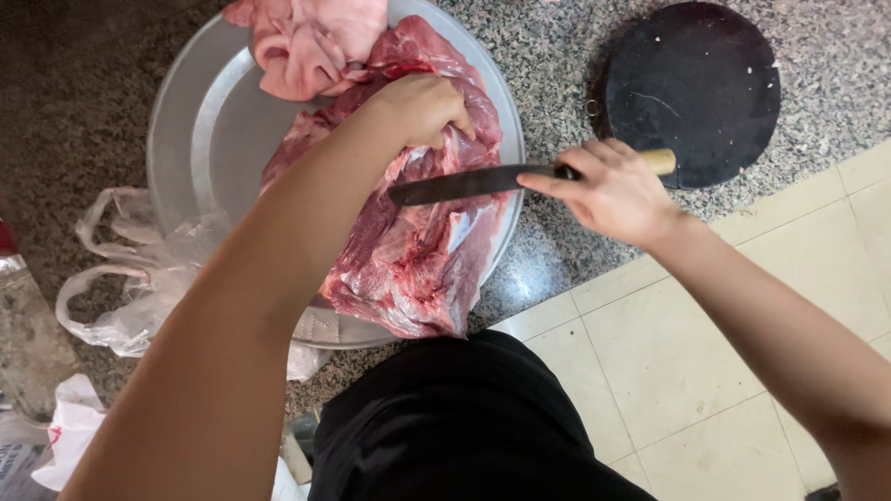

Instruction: The person cuts pieces of raw meat on a black cutting board using a knife, places them into a red bowl, and then handles a large cut of meat on a silver tray.

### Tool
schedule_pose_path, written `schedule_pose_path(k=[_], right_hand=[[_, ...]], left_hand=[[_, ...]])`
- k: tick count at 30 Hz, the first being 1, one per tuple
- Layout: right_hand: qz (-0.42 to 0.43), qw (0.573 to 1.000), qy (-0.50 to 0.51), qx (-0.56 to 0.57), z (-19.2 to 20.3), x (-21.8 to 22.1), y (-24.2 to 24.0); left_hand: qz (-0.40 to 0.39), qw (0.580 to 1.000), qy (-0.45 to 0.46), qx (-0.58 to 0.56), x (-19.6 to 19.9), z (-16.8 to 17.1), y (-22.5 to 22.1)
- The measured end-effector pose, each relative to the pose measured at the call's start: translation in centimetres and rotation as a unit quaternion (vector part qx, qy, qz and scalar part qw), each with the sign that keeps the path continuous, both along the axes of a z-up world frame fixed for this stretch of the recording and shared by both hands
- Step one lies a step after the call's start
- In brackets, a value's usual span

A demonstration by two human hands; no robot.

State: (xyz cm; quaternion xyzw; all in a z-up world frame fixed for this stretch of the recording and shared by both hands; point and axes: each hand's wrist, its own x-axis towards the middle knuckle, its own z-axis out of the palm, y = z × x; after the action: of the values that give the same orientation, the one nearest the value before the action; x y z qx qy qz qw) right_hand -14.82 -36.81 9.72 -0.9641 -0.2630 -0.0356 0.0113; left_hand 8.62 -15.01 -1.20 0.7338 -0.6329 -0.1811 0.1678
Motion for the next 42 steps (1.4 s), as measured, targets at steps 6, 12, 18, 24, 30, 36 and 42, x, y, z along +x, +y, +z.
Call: schedule_pose_path(k=[6, 12, 18, 24, 30, 36, 42], right_hand=[[-0.036, 0.993, 0.031, -0.108, -0.3, -0.1, -5.4], [-0.065, 0.995, 0.045, -0.067, 2.9, -1.9, -10.6], [-0.007, 0.998, 0.053, 0.020, -0.6, 1.4, -4.1], [-0.024, 0.980, 0.071, -0.184, -0.1, 3.1, -5.9], [-0.114, 0.974, 0.064, -0.188, 3.7, -0.5, -11.3], [-0.077, 0.993, 0.060, -0.059, 1.8, -0.5, -3.7], [-0.072, 0.981, 0.065, -0.169, -0.6, 2.6, -4.8]], left_hand=[[0.022, 0.997, 0.063, 0.031, 0.8, 0.7, -0.4], [0.041, 0.997, 0.065, 0.000, 1.2, 0.2, -0.6], [0.090, 0.992, 0.089, 0.020, 1.2, 0.8, -0.3], [0.106, 0.989, 0.099, -0.002, 1.8, -1.1, 0.1], [0.147, 0.982, 0.116, -0.036, 2.7, -4.0, -0.1], [0.154, 0.975, 0.152, -0.042, 3.1, -4.2, -0.2], [0.181, 0.968, 0.172, -0.020, 2.9, -3.9, 0.6]])
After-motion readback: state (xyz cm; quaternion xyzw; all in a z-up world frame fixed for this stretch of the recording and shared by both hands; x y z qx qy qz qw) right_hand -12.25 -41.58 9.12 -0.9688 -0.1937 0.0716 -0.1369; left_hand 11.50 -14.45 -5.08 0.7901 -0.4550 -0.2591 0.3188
